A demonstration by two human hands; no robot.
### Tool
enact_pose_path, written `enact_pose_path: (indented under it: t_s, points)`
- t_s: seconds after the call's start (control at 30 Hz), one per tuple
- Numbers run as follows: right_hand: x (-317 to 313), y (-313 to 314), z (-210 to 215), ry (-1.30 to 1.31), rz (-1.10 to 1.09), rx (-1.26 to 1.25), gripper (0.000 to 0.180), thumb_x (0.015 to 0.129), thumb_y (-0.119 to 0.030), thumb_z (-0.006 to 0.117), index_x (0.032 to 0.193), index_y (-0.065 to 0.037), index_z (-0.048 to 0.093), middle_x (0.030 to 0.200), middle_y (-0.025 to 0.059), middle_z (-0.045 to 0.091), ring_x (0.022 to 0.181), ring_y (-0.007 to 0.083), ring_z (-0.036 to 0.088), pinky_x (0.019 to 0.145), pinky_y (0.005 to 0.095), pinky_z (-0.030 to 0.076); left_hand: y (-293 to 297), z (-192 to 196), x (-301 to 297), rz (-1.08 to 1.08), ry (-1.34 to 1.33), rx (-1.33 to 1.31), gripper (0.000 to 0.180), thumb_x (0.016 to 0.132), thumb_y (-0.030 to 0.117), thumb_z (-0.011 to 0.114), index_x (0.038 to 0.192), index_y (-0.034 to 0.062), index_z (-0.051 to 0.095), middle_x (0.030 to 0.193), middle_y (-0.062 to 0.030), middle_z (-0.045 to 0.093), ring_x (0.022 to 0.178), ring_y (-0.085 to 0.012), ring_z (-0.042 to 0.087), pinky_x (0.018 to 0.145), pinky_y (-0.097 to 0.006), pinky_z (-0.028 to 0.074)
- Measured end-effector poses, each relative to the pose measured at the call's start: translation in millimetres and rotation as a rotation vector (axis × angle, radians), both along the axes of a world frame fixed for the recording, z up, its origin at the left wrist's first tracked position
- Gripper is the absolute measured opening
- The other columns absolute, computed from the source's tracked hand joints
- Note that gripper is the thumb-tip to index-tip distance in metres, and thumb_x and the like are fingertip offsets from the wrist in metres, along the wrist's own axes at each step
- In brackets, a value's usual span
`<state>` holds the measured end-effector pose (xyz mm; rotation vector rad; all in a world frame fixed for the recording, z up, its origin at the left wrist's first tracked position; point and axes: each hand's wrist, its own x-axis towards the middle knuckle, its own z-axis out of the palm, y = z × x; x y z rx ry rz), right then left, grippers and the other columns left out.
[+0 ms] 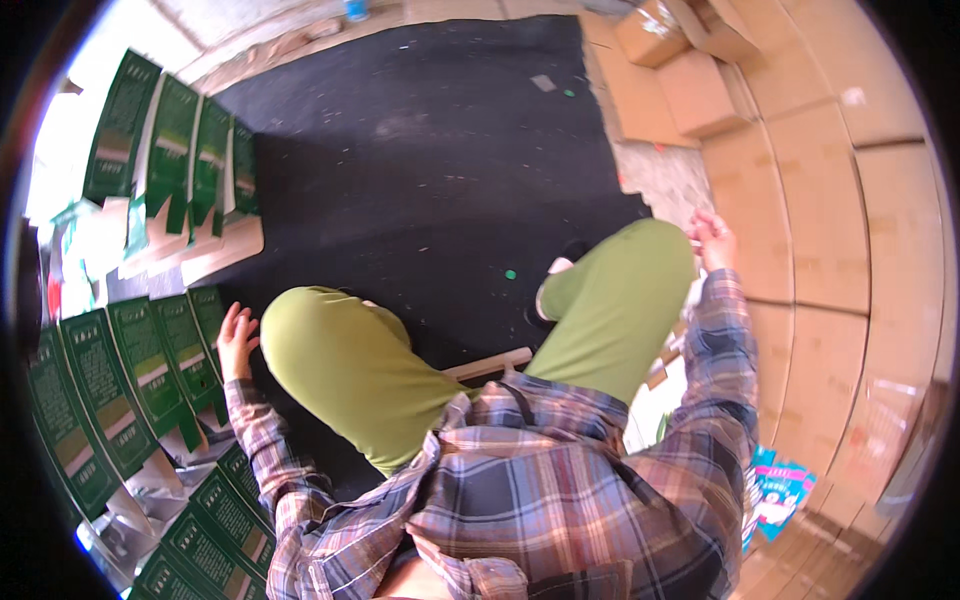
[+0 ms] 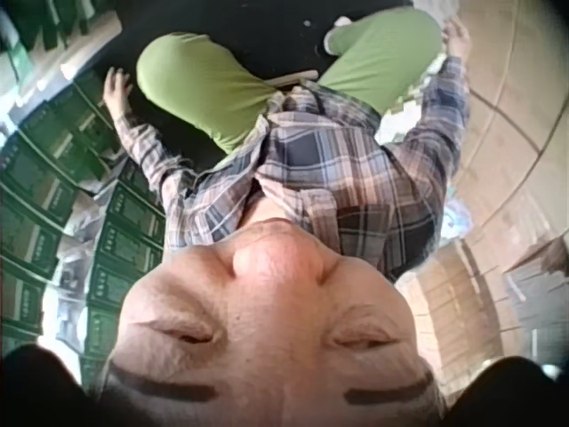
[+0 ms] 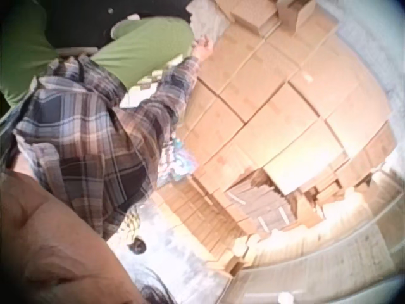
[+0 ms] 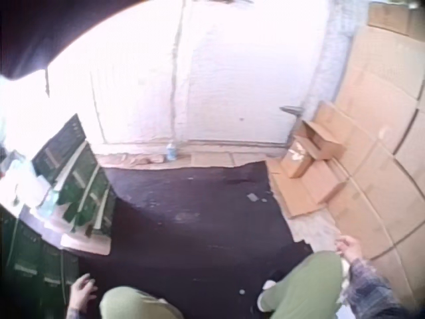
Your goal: Folding cardboard boxes into their final shape.
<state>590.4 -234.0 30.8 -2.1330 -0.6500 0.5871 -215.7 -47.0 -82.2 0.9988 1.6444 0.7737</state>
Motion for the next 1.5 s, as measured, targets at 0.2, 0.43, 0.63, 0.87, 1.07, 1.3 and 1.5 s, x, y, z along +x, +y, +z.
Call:
enact_pose_path:
  t_s: [0.2, 0.43, 0.63, 0.87, 1.07, 1.3, 1.5]
  points:
    - [27.3, -173.4, -112.4, 0.135, -0.392, -0.28, 0.03, 0.088, -0.019, 0.056, 0.116, -0.008, 0.058, 0.097, 0.0057, 0.066, 0.077, 0.0194, 0.067, 0.056, 0.0329, 0.051, 13.3, 156.9, 106.8, -0.162, 0.085, 0.497, 0.04, 0.094, 0.016, 0.054, 0.133, 0.0076, 0.048, 0.12, -0.008, 0.059, 0.103, -0.0149, 0.058, 0.084, -0.026, 0.045]
    - [-20.8, -381.5, -207.5, 0.46, -0.758, -0.673, 0.02, 0.089, -0.017, 0.051, 0.103, -0.005, 0.058, 0.096, 0.0118, 0.063, 0.074, 0.0253, 0.065, 0.054, 0.0403, 0.05, -22.8, 204.6, 269.1, -0.776, 0.168, 0.487, 0.043, 0.088, 0.0, 0.053, 0.13, 0.007, 0.05, 0.12, -0.0101, 0.057, 0.103, -0.0154, 0.056, 0.086, -0.028, 0.046]
    - [-92.4, -486.4, -236.1, 0.762, -1.338, -0.228, 0.023, 0.089, -0.016, 0.049, 0.11, -0.008, 0.052, 0.092, 0.0155, 0.06, 0.072, 0.0323, 0.063, 0.055, 0.0483, 0.051, -51.0, 91.0, 308.8, -1.015, 0.181, 0.239, 0.044, 0.082, 0.003, 0.062, 0.125, 0.007, 0.055, 0.104, -0.0111, 0.062, 0.082, -0.0151, 0.06, 0.071, -0.026, 0.051]
    - [-160.3, -416.2, -217.1, 0.757, -1.789, 0.117, 0.027, 0.089, -0.032, 0.055, 0.1, -0.007, 0.056, 0.079, 0.01, 0.058, 0.057, 0.0207, 0.055, 0.046, 0.0294, 0.047, -47.6, 66.2, 305.3, -1.118, 0.434, 0.184, 0.046, 0.079, 0.01, 0.066, 0.123, 0.0067, 0.056, 0.101, -0.0153, 0.063, 0.078, -0.0228, 0.064, 0.071, -0.034, 0.052]
    - [-154.5, -414.1, -201.6, 0.738, -1.715, 0.509, 0.03, 0.088, -0.036, 0.056, 0.102, -0.009, 0.056, 0.081, 0.008, 0.059, 0.061, 0.0175, 0.055, 0.047, 0.0274, 0.047, -47.5, 61.7, 299.9, -1.191, 0.541, 0.239, 0.049, 0.077, 0.01, 0.066, 0.125, 0.0068, 0.055, 0.098, -0.0135, 0.064, 0.073, -0.0185, 0.062, 0.069, -0.031, 0.052]
    - [-132.6, -396.9, -184.6, 0.752, -1.534, 0.864, 0.034, 0.088, -0.04, 0.058, 0.105, -0.011, 0.055, 0.083, 0.0057, 0.059, 0.065, 0.0137, 0.055, 0.048, 0.025, 0.047, -47.8, 70.1, 301.9, -1.199, 0.491, 0.272, 0.049, 0.077, 0.012, 0.066, 0.124, 0.0074, 0.055, 0.098, -0.0143, 0.063, 0.073, -0.0215, 0.063, 0.069, -0.033, 0.051]
    - [-48.0, -314.3, -119.2, 0.431, -1.459, 0.945, 0.029, 0.086, -0.036, 0.064, 0.101, -0.012, 0.057, 0.082, 0.0002, 0.06, 0.066, 0.0098, 0.054, 0.049, 0.0206, 0.044, -45.9, 82.9, 308.6, -1.186, 0.445, 0.31, 0.048, 0.077, 0.012, 0.066, 0.124, 0.0069, 0.055, 0.1, -0.0147, 0.063, 0.074, -0.0231, 0.062, 0.07, -0.035, 0.051]
